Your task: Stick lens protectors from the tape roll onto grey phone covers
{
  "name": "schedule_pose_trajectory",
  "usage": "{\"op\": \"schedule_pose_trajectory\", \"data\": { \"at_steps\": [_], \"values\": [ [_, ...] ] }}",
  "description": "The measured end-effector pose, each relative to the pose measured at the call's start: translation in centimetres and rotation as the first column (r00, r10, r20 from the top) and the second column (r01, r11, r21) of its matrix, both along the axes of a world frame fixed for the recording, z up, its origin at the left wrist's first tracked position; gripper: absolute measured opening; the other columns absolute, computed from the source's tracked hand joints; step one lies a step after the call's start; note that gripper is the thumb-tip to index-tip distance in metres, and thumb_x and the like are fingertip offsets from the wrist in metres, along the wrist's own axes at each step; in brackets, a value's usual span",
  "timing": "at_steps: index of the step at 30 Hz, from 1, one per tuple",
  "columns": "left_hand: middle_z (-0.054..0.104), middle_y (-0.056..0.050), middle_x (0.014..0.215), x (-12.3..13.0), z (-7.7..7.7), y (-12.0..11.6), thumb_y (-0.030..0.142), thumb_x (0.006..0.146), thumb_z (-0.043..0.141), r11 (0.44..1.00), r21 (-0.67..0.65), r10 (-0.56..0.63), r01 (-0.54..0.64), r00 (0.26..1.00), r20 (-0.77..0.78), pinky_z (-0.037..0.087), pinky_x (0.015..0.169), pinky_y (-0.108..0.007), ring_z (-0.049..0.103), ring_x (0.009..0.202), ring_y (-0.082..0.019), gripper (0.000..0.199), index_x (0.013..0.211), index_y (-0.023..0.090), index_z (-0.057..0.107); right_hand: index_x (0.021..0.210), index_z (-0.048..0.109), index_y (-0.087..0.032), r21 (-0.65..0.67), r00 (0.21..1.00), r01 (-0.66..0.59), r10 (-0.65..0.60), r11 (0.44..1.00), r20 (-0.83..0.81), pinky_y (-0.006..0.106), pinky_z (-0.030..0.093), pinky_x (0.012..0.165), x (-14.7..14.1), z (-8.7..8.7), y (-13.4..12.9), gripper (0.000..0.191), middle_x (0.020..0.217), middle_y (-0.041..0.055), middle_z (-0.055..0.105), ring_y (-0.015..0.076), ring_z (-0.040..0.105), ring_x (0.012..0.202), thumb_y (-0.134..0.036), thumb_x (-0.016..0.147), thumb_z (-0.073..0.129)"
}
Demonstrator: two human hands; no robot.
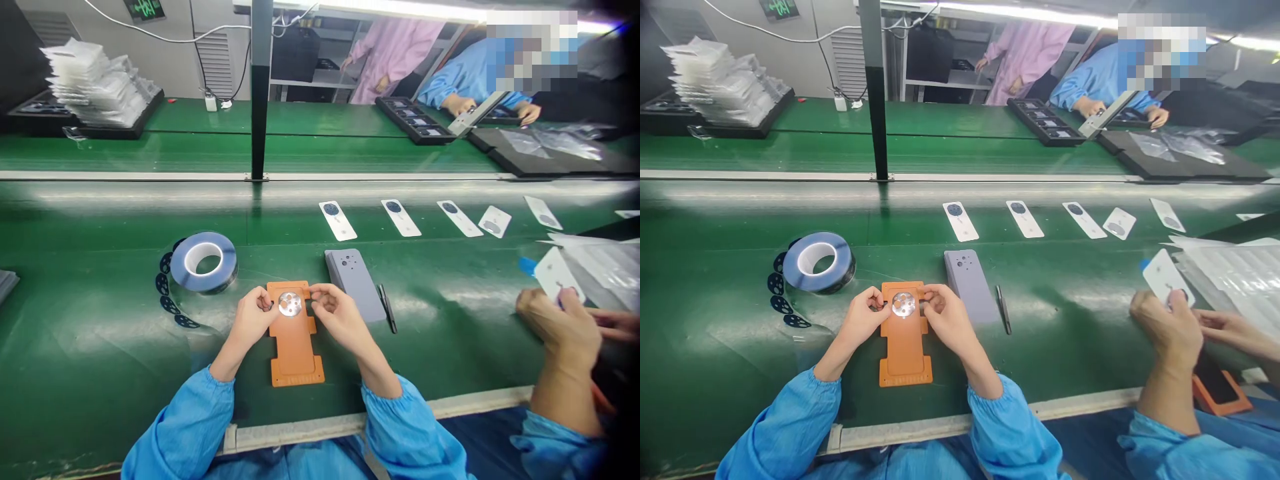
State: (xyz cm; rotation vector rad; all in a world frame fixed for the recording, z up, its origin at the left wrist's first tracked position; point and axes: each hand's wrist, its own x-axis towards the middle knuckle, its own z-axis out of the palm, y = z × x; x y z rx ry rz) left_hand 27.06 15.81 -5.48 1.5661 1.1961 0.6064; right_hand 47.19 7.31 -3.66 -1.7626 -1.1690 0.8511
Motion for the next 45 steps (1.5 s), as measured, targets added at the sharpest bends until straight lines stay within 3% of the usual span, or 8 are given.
{"op": "schedule_pose_trajectory", "data": {
  "at_steps": [6, 12, 19, 23, 29, 36, 40, 45],
  "values": [
    [0.054, 0.005, 0.068, -0.4, -0.1, -0.1, 0.02, 0.068, 0.061, 1.0, -0.016, -0.027, 0.027, 1.0, 0.006, 0.038, 0.061, -0.023, 0.052, 0.064, -0.012, 0.014, 0.071, 0.021, 0.048, 0.14, 0.057, -0.025, 0.023, 0.794, -0.051, 0.027, 0.998, 0.608, 0.055, 0.04, 0.112, 9.1, 4.1, 2.8, 0.058, 0.144, 0.0144, 0.052, 0.0371, 0.047, 0.134, -0.038, 0.085, 0.067],
    [0.057, 0.005, 0.063, -1.4, -0.5, -0.1, 0.02, 0.072, 0.062, 0.998, -0.032, -0.045, 0.045, 0.999, -0.007, 0.04, 0.062, -0.026, 0.058, 0.063, -0.014, 0.013, 0.073, 0.022, 0.049, 0.135, 0.063, -0.027, -0.236, 0.845, -0.125, 0.228, 0.964, 0.483, 0.05, 0.039, 0.115, 15.2, 2.8, 6.0, 0.058, 0.147, 0.0124, 0.053, 0.0342, 0.049, 0.138, -0.055, 0.084, 0.069],
    [0.066, 0.0, 0.075, -2.0, -0.2, -0.2, 0.033, 0.081, 0.065, 0.992, -0.1, -0.071, 0.078, 0.995, 0.075, 0.048, 0.068, -0.029, 0.067, 0.071, -0.018, 0.017, 0.088, 0.02, 0.056, 0.112, 0.072, -0.022, 0.09, 0.937, 0.018, -0.049, 0.996, 0.347, 0.041, 0.056, 0.085, 13.3, 7.3, 3.2, 0.043, 0.103, 0.0076, 0.074, 0.0247, 0.068, 0.091, -0.047, 0.077, 0.079],
    [0.07, -0.004, 0.092, -2.4, 0.4, -0.4, 0.048, 0.083, 0.069, 0.975, -0.189, -0.091, 0.118, 0.985, 0.146, 0.05, 0.072, -0.03, 0.068, 0.081, -0.019, 0.075, 0.144, 0.015, 0.04, 0.115, 0.073, -0.025, 0.154, 0.988, -0.002, -0.021, 0.988, 0.153, 0.035, 0.056, 0.074, 7.6, 10.2, 0.7, 0.039, 0.1, 0.0056, 0.074, 0.0215, 0.068, 0.084, -0.044, 0.081, 0.078],
    [0.067, -0.008, 0.105, -3.1, 0.4, -0.4, 0.044, 0.068, 0.085, 0.954, -0.223, -0.148, 0.199, 0.963, 0.226, 0.053, 0.074, -0.03, 0.067, 0.087, -0.019, 0.105, 0.155, 0.015, 0.034, 0.111, 0.07, -0.023, 0.053, 0.994, -0.064, 0.069, 0.997, -0.088, 0.038, 0.061, 0.074, -1.7, 5.4, 0.2, 0.037, 0.096, 0.0068, 0.075, 0.0226, 0.07, 0.083, -0.048, 0.084, 0.074],
    [0.066, -0.005, 0.097, -3.3, 1.3, -0.4, 0.043, 0.061, 0.089, 0.943, -0.091, -0.304, 0.319, 0.941, 0.147, 0.051, 0.068, -0.029, 0.062, 0.083, -0.019, 0.078, 0.13, 0.019, 0.06, 0.116, 0.065, -0.023, 0.083, 0.987, -0.063, 0.074, 0.995, -0.142, 0.04, 0.06, 0.09, -3.4, 1.9, -0.1, 0.031, 0.115, 0.009, 0.072, 0.0238, 0.071, 0.1, -0.04, 0.091, 0.067],
    [0.065, -0.005, 0.097, -3.0, 0.5, -0.5, 0.033, 0.064, 0.086, 0.958, -0.038, -0.277, 0.285, 0.951, 0.136, 0.051, 0.068, -0.03, 0.062, 0.081, -0.018, 0.08, 0.137, 0.019, 0.056, 0.132, 0.058, -0.025, 0.073, 0.968, -0.209, 0.196, 0.975, 0.159, 0.045, 0.053, 0.104, -3.0, 0.9, -0.2, 0.042, 0.13, 0.0104, 0.063, 0.0261, 0.062, 0.119, -0.03, 0.091, 0.063],
    [0.063, -0.006, 0.102, -2.7, -0.4, -1.0, 0.023, 0.068, 0.079, 0.961, 0.006, -0.276, 0.276, 0.959, 0.056, 0.05, 0.07, -0.029, 0.059, 0.081, -0.017, 0.082, 0.143, 0.019, 0.048, 0.148, 0.047, -0.023, -0.042, 0.718, -0.356, 0.302, 0.934, 0.627, 0.061, 0.035, 0.117, -3.2, -0.2, -0.5, 0.054, 0.157, 0.0171, 0.036, 0.0369, 0.034, 0.147, -0.029, 0.095, 0.057]
  ]
}}
